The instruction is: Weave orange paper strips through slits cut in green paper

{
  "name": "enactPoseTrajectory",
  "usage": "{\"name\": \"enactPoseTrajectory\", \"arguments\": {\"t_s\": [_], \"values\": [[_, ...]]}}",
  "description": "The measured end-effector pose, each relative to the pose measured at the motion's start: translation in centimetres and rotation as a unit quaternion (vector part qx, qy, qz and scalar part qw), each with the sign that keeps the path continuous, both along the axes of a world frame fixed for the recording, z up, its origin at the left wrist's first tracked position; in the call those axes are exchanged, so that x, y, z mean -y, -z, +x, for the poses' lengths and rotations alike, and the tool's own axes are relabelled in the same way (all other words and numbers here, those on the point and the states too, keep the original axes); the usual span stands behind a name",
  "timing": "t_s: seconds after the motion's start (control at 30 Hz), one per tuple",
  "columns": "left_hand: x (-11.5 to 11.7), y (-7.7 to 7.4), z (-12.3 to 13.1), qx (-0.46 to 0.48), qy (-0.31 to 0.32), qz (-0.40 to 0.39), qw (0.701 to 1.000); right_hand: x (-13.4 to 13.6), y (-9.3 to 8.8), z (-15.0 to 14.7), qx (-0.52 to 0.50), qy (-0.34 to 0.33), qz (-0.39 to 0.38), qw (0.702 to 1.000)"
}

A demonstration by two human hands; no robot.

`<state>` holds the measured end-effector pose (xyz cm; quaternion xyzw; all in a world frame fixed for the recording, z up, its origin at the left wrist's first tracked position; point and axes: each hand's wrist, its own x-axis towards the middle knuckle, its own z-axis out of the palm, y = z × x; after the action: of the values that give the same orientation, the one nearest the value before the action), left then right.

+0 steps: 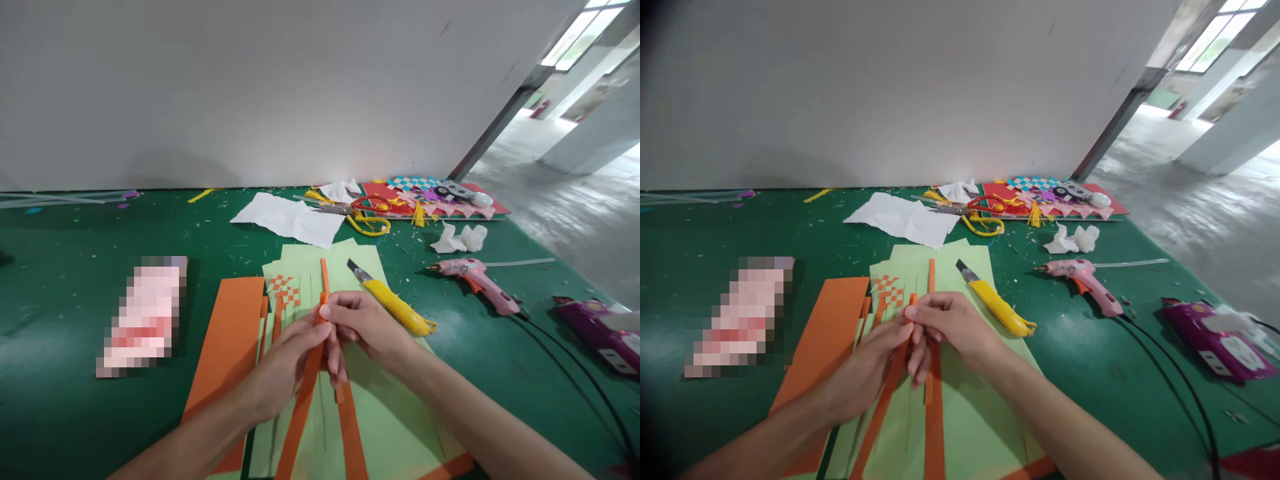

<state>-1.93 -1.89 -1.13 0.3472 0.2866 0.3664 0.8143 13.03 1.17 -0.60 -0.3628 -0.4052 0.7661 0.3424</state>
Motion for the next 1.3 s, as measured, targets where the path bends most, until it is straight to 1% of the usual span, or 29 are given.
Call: {"name": "enactPoseTrajectory", "arguments": {"t_s": [0.13, 0.47, 0.83, 1.03, 1.3], "values": [[0.17, 0.32, 0.03, -0.039, 0.008, 0.008, 0.999, 0.07, -0.08, -0.17, 0.018, 0.019, 0.004, 1.000], [0.17, 0.57, 0.08, -0.035, 0.023, 0.002, 0.999, 0.10, 0.50, -0.26, 0.020, 0.032, 0.005, 0.999], [0.39, 0.83, -0.06, -0.057, 0.031, 0.010, 0.998, 0.12, 0.83, -0.42, -0.007, 0.020, -0.019, 1.000], [0.34, 1.01, -0.10, -0.048, 0.045, 0.024, 0.998, 0.05, 0.75, -0.31, -0.002, 0.025, -0.025, 0.999], [0.40, 0.92, -0.04, -0.072, 0.049, 0.025, 0.996, 0.07, 0.67, -0.18, -0.013, 0.015, -0.042, 0.999]]}}
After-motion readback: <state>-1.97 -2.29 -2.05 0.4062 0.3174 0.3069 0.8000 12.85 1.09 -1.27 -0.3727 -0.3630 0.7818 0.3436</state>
